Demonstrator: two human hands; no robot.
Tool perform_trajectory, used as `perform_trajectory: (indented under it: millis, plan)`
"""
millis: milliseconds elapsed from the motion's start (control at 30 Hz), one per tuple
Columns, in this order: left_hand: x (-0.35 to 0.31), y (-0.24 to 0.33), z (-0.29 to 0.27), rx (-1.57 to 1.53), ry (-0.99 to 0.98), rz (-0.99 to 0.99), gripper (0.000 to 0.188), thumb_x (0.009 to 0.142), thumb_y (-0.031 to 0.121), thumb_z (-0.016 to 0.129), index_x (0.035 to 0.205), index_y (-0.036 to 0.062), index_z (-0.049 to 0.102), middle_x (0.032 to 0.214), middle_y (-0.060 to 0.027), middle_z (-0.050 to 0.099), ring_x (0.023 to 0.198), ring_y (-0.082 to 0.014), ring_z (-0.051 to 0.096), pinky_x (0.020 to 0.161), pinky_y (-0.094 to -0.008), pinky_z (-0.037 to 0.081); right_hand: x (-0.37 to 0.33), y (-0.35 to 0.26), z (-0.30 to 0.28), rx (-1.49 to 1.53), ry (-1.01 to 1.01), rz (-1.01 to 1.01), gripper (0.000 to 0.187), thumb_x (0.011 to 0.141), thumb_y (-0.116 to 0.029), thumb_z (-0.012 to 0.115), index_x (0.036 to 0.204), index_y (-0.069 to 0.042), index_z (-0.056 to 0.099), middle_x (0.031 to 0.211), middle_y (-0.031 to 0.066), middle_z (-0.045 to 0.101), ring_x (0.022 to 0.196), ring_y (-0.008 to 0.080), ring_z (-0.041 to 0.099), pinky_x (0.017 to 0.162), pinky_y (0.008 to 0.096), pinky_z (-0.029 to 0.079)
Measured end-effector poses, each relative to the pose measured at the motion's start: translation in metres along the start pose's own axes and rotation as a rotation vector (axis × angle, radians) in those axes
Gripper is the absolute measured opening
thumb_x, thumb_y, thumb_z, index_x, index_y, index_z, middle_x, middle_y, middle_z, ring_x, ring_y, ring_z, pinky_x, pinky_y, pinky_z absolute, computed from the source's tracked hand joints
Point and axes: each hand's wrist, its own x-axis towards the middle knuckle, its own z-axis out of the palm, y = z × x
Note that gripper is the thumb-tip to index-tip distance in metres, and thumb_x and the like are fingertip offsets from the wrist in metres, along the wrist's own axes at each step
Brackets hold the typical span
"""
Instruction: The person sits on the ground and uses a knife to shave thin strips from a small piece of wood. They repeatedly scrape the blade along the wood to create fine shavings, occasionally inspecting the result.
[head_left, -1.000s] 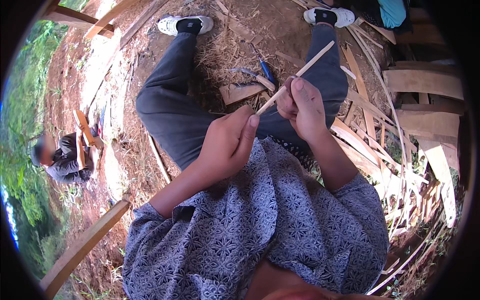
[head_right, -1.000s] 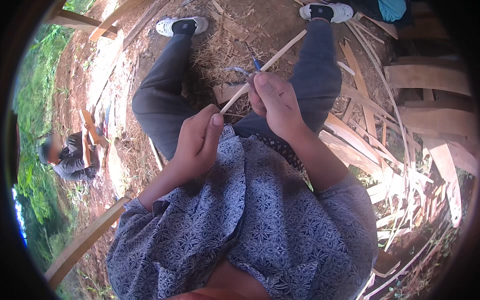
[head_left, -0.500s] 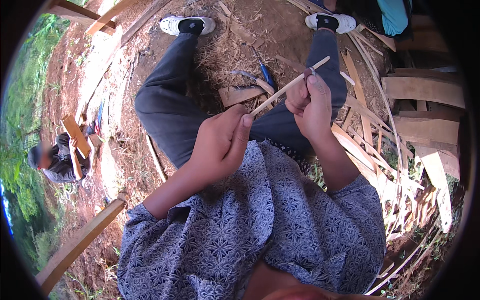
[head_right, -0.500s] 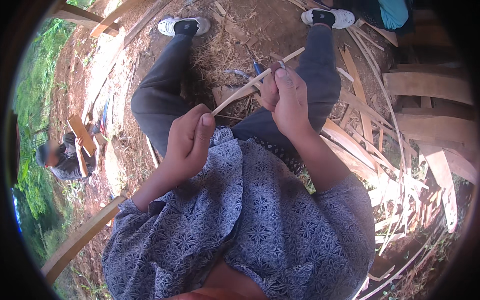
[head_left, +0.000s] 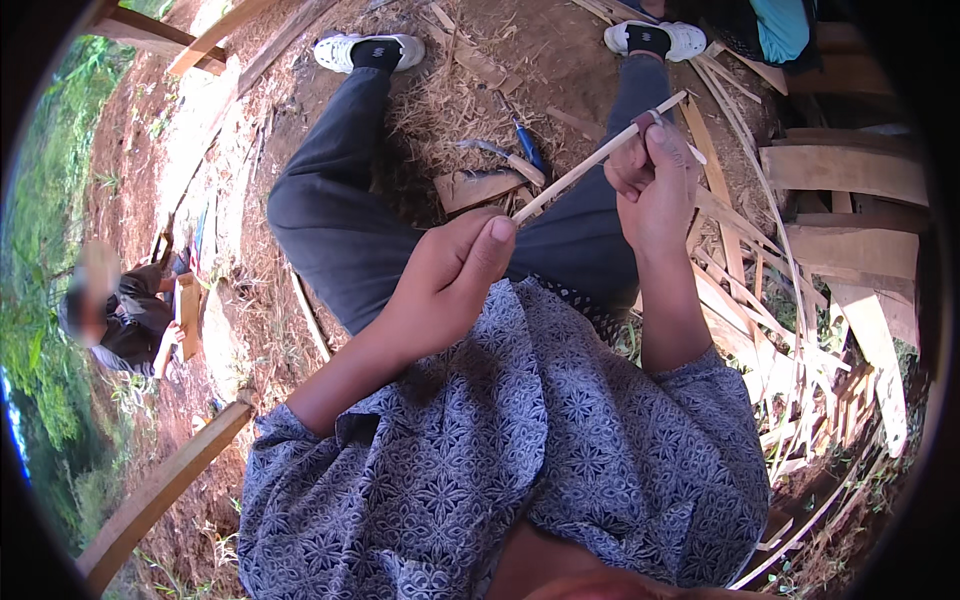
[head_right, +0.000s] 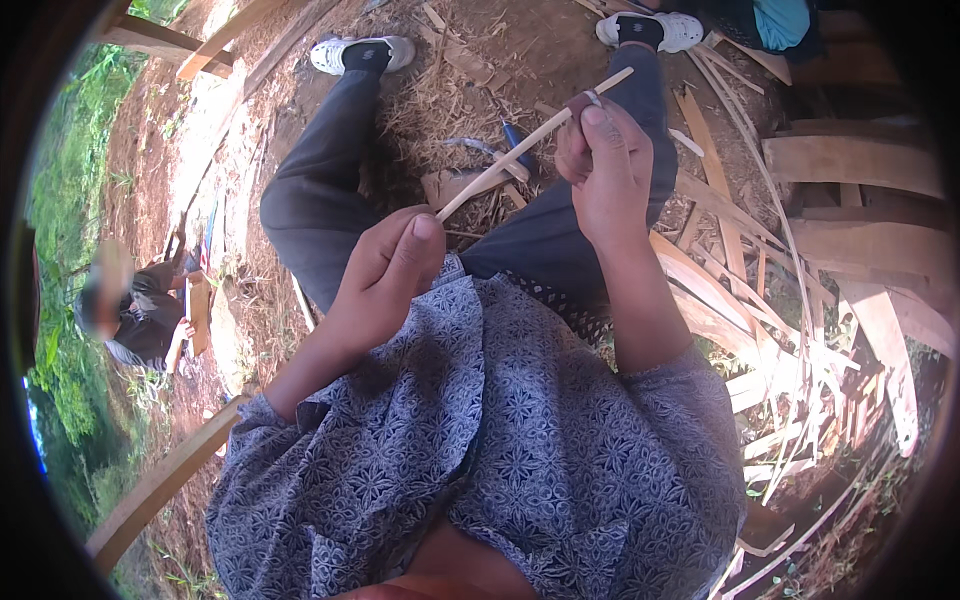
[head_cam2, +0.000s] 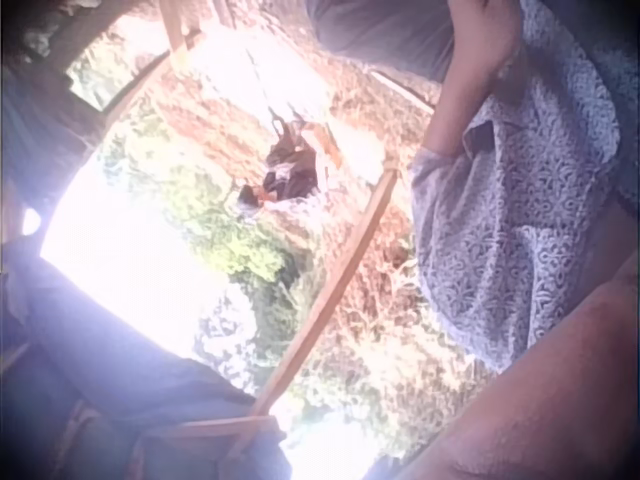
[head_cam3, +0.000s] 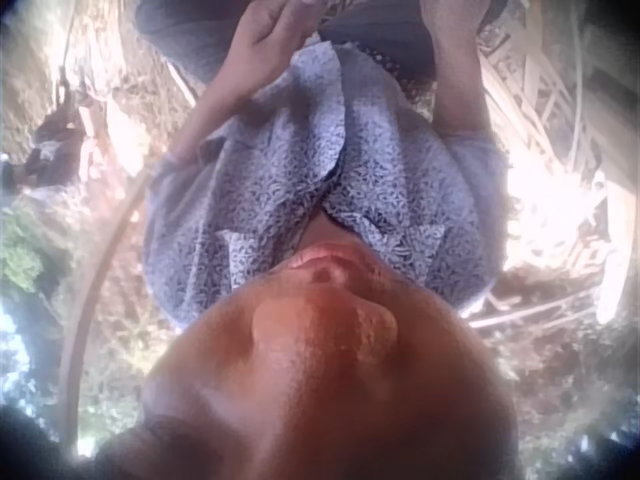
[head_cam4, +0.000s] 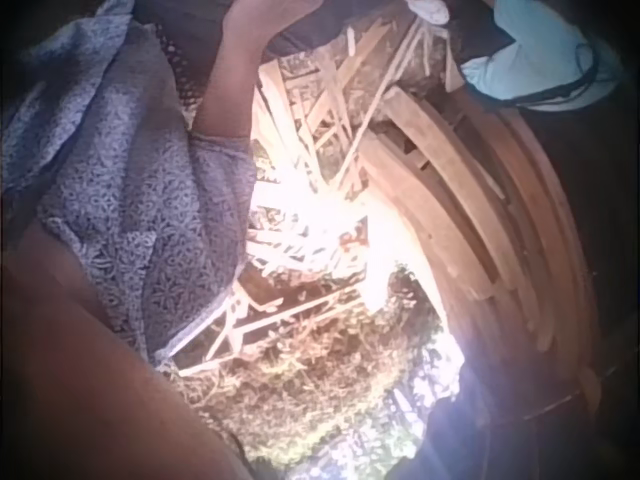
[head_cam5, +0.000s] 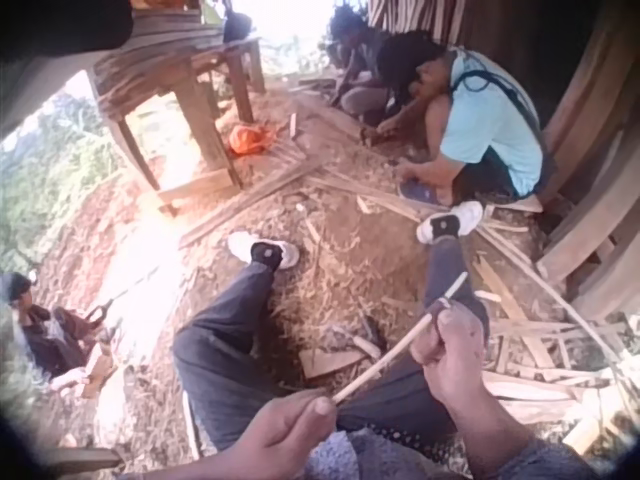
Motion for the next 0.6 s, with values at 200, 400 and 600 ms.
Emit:
perform_trajectory:
  millis: [200, 400, 600]
  plan:
    - [0.005, 0.001, 0.011, -0.217, -0.009, -0.086, 0.04, 0.108, 0.034, 0.037, 0.077, 0.0091, 0.04, 0.063, 0.004, 0.036, 0.052, -0.0045, 0.03, 0.046, -0.0229, 0.025, -0.057, 0.025, 0.041, -0.328, -0.32, 0.116, 0.024, 0.102, -0.018, 0.047, 0.093, 0.0, 0.06, 0.068, 0.001, 0.052, 0.066, 0.0075, 0.047, 0.061, 0.0271, 0.037]
    - [0.003, 0.002, 0.007, -0.553, -0.078, -0.17, 0.04, 0.108, 0.035, 0.036, 0.075, 0.0113, 0.037, 0.06, 0.0041, 0.031, 0.05, -0.0059, 0.026, 0.045, -0.0243, 0.023, -0.013, 0.006, 0.023, -0.011, -0.024, -0.011, 0.033, 0.102, -0.025, 0.045, 0.074, -0.008, 0.043, 0.057, -0.0028, 0.034, 0.046, 0.0057, 0.026, 0.045, 0.0243, 0.024]
    - [0.003, 0.0, 0.009, -0.609, -0.104, -0.255, 0.041, 0.108, 0.037, 0.035, 0.075, 0.0125, 0.037, 0.059, 0.0045, 0.029, 0.048, -0.0063, 0.025, 0.044, -0.0253, 0.022, -0.044, 0.027, 0.034, -0.541, -0.355, -0.082, 0.024, 0.097, -0.013, 0.048, 0.087, 0.002, 0.062, 0.06, 0.0026, 0.05, 0.051, 0.0108, 0.047, 0.05, 0.0309, 0.038]
